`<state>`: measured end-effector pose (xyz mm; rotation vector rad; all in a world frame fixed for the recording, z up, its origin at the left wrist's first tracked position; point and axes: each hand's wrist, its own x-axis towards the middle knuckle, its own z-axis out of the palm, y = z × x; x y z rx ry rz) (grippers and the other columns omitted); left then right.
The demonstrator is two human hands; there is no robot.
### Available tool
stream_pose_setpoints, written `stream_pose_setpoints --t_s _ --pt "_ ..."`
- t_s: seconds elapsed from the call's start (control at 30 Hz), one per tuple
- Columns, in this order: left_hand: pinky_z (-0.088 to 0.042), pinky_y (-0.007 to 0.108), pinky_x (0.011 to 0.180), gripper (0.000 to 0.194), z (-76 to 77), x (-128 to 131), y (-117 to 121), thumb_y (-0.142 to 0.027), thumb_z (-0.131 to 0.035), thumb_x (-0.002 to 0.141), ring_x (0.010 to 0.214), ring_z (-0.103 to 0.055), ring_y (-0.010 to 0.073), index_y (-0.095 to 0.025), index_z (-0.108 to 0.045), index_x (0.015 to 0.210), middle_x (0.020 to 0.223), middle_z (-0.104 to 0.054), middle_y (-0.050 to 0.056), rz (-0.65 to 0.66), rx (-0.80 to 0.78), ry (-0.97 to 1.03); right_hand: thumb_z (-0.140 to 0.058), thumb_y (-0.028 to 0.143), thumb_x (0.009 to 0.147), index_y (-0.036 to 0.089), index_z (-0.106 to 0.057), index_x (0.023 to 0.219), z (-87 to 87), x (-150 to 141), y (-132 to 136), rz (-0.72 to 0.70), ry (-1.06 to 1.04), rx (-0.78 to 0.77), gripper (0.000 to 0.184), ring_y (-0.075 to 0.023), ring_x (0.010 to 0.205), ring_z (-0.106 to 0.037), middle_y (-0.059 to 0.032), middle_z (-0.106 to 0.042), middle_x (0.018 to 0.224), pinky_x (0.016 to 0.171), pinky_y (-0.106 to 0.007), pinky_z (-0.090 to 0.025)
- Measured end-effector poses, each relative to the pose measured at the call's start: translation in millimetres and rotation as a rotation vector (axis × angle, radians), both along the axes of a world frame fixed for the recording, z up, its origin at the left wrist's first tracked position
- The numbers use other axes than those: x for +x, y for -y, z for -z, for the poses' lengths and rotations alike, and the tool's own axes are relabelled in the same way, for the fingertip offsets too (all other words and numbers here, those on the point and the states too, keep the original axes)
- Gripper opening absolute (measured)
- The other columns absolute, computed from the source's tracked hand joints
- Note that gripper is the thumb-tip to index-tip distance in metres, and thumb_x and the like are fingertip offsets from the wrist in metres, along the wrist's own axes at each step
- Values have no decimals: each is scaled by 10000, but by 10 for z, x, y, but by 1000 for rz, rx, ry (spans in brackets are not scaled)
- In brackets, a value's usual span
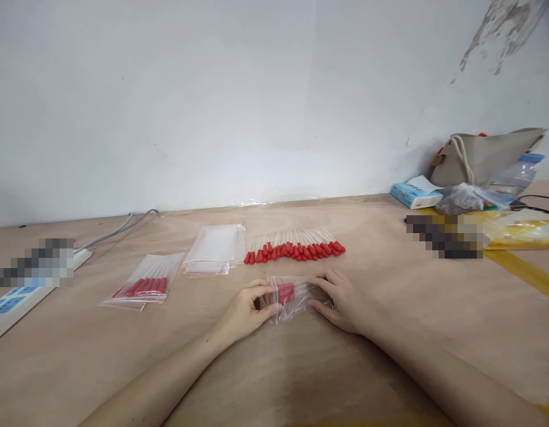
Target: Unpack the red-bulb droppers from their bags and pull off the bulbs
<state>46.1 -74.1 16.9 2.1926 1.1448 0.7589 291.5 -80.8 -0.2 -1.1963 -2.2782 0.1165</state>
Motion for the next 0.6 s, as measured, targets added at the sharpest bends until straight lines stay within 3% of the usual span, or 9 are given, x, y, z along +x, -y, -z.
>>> stream_pose_setpoints --t_s 0.17,0.4,0.6 --pt "-384 219 562 292 2 102 -42 -323 -668 663 645 -481 112 -186 -600 912 785 -529 3 -45 37 -54 -549 323 775 212 -524 1102 -3 21 -15 -31 -13 -27 346 -186 874 -513 -71 -551 960 762 -333 -426" --pt "-383 247 596 85 20 182 35 -258 -468 798 657 -467 129 -176 -486 782 725 -518 3 -32 178 -149 -537 334 787 218 -545 1064 -2 27 -12 -50 -31 -35 300 -180 857 -521 -67 -561 946 753 -328 -418" --pt "-415 215 588 113 -75 18 -17 -224 -481 783 653 -496 104 -179 -501 886 771 -522 3 -3 56 -68 -545 355 786 219 -551 1052 54 32 -24 -51 -37 -30 299 -175 865 -521 -63 -562 958 753 -320 -414"
